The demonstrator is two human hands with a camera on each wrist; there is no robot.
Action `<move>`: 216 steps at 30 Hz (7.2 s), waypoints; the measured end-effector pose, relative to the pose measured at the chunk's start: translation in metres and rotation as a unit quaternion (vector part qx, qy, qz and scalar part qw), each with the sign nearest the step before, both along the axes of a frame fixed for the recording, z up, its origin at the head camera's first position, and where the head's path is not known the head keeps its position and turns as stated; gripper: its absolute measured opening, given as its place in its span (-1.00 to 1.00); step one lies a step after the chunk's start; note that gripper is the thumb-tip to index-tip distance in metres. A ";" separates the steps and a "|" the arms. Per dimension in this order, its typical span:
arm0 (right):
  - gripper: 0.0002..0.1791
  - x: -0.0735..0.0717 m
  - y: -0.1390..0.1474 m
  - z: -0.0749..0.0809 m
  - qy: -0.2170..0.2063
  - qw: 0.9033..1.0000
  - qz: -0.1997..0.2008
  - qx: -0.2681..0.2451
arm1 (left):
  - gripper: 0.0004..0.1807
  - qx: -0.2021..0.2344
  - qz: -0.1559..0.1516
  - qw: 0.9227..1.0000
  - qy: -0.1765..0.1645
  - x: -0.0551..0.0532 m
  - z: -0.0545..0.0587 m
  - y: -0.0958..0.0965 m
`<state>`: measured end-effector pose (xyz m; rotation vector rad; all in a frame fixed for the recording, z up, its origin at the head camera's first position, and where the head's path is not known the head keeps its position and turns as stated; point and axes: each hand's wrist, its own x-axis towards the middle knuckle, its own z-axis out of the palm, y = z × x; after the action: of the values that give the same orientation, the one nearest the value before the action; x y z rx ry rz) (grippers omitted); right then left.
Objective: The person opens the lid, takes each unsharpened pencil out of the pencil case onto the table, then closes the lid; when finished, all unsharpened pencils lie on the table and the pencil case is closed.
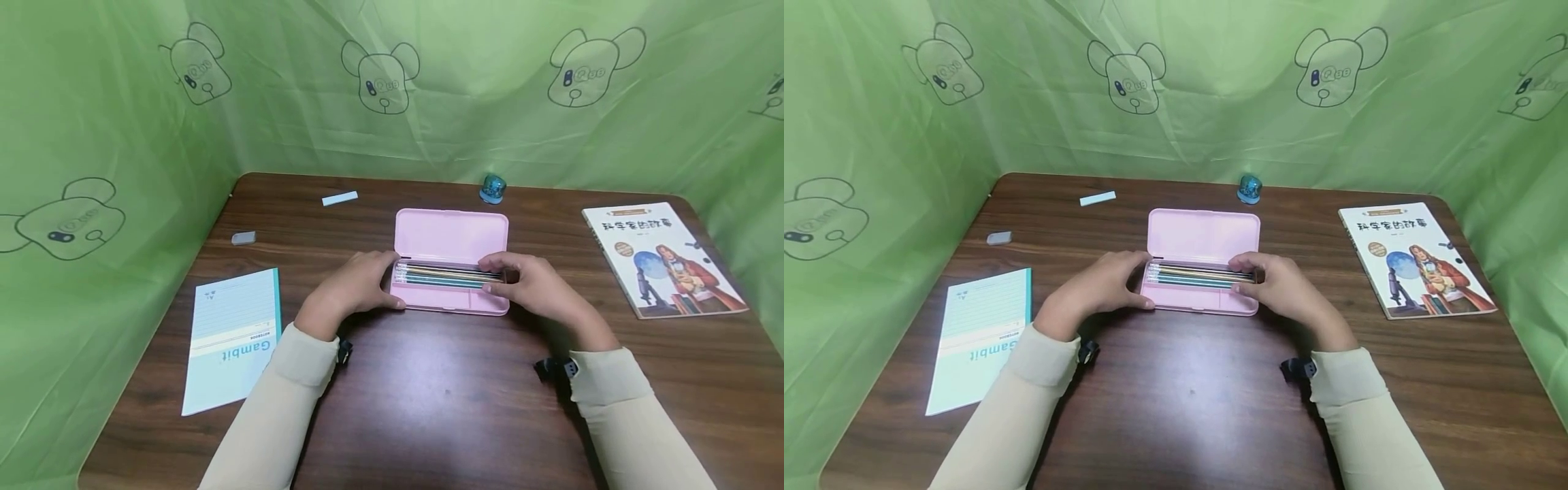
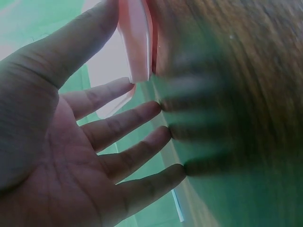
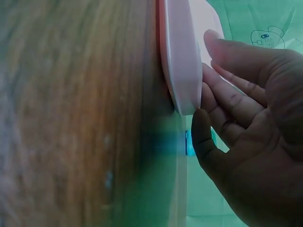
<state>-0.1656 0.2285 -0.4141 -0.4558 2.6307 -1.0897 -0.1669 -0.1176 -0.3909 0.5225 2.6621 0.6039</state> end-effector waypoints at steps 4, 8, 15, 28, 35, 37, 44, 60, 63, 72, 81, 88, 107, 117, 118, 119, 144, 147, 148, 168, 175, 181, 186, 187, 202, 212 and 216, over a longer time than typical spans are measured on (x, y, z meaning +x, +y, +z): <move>-0.56 0.000 -0.003 0.000 0.017 1.000 0.010 0.023 | -0.01 -0.002 0.001 1.000 0.001 0.000 0.000 0.000; -0.58 0.000 -0.005 -0.002 0.029 0.999 0.017 0.039 | 0.00 -0.003 0.004 1.000 -0.003 0.000 0.000 0.000; -0.63 0.000 -0.007 -0.003 0.026 0.999 0.026 0.040 | 0.00 -0.001 0.009 1.000 -0.004 0.000 -0.001 0.000; -0.74 0.002 -0.007 -0.004 0.015 0.999 0.038 0.020 | -0.02 0.000 0.009 1.000 -0.001 0.003 0.001 0.001; -0.72 0.003 -0.006 -0.002 0.007 0.999 0.044 0.022 | -0.02 -0.001 0.009 1.000 -0.002 0.003 0.001 0.001; -0.73 0.003 -0.007 -0.002 0.007 0.999 0.045 0.022 | -0.01 0.000 0.011 1.000 -0.005 0.003 0.001 0.001; -0.79 0.004 -0.004 -0.003 0.014 0.999 0.047 0.001 | 0.00 -0.001 0.011 1.000 -0.004 0.003 0.000 0.002; -0.72 0.001 0.065 0.017 0.045 0.989 -0.079 -0.116 | 0.00 0.001 0.017 1.000 -0.005 0.003 -0.002 0.004; -0.70 0.000 0.086 0.019 0.055 0.981 -0.130 -0.132 | 0.00 0.003 0.018 1.000 -0.004 0.004 -0.003 0.003; -0.68 -0.005 0.122 0.002 0.037 0.971 -0.208 -0.109 | 0.02 0.002 0.020 1.000 -0.005 0.004 -0.002 0.003; -0.69 -0.010 0.131 -0.009 0.028 0.985 -0.166 0.026 | 0.01 0.001 0.021 1.000 -0.003 0.005 -0.003 0.002; -0.70 -0.011 0.131 -0.011 0.020 0.988 -0.148 0.034 | 0.01 0.003 0.018 1.000 -0.002 0.004 -0.002 0.002; -0.67 -0.012 0.133 -0.016 0.025 0.989 -0.137 0.043 | 0.01 0.001 0.020 1.000 0.000 0.006 -0.002 0.002; -0.65 -0.007 0.117 0.000 0.010 0.992 -0.122 -0.023 | 0.01 0.002 0.016 1.000 -0.001 0.006 -0.004 0.001; -0.63 -0.006 0.111 0.002 0.003 0.992 -0.117 -0.037 | 0.01 0.002 0.015 1.000 0.000 0.006 -0.004 0.001; -0.62 -0.005 0.105 0.005 -0.006 0.993 -0.109 -0.051 | 0.01 0.002 0.015 1.000 0.000 0.006 -0.004 0.001; -0.58 0.003 0.002 -0.006 0.013 0.999 0.036 -0.013 | 0.00 0.000 0.017 1.000 0.003 0.007 -0.004 0.001; -0.58 0.004 0.000 -0.006 0.018 0.999 0.034 -0.004 | 0.00 -0.001 0.016 1.000 0.004 0.006 -0.004 0.000; -0.58 0.004 -0.001 -0.006 0.020 0.999 0.036 -0.002 | 0.00 -0.001 0.016 1.000 0.003 0.006 -0.004 0.000; -0.68 0.006 -0.010 -0.007 0.023 0.998 0.060 0.006 | 0.00 0.001 0.012 1.000 0.006 0.007 -0.003 0.000; -0.75 0.006 -0.008 -0.008 -0.001 0.998 0.060 -0.017 | -0.02 0.004 0.012 1.000 0.006 0.008 -0.004 0.000; -0.78 0.006 -0.003 -0.006 -0.010 0.998 0.052 -0.047 | -0.03 0.006 0.014 1.000 0.004 0.008 -0.004 0.000; -0.78 0.005 0.003 0.000 0.007 0.998 0.043 -0.055 | -0.02 0.006 0.015 1.000 0.004 0.008 -0.004 0.000; -0.79 0.004 0.005 0.001 0.007 0.997 0.041 -0.058 | -0.01 0.006 0.015 1.000 0.004 0.008 -0.004 0.000; -0.75 -0.001 0.068 0.011 0.035 0.992 -0.092 -0.082 | -0.02 0.007 0.013 1.000 0.003 0.008 -0.004 -0.001; -0.64 -0.003 0.123 -0.004 0.050 0.973 -0.199 -0.106 | -0.04 0.008 0.011 1.000 0.007 0.008 -0.002 -0.001; -0.70 -0.005 0.127 -0.013 0.071 0.973 -0.211 -0.052 | -0.04 0.006 0.013 1.000 0.008 0.009 -0.003 -0.001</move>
<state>-0.1710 0.3555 -0.4267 0.0163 2.8869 -1.3684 -0.1583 -0.1184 -0.3935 0.4986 2.6849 0.6250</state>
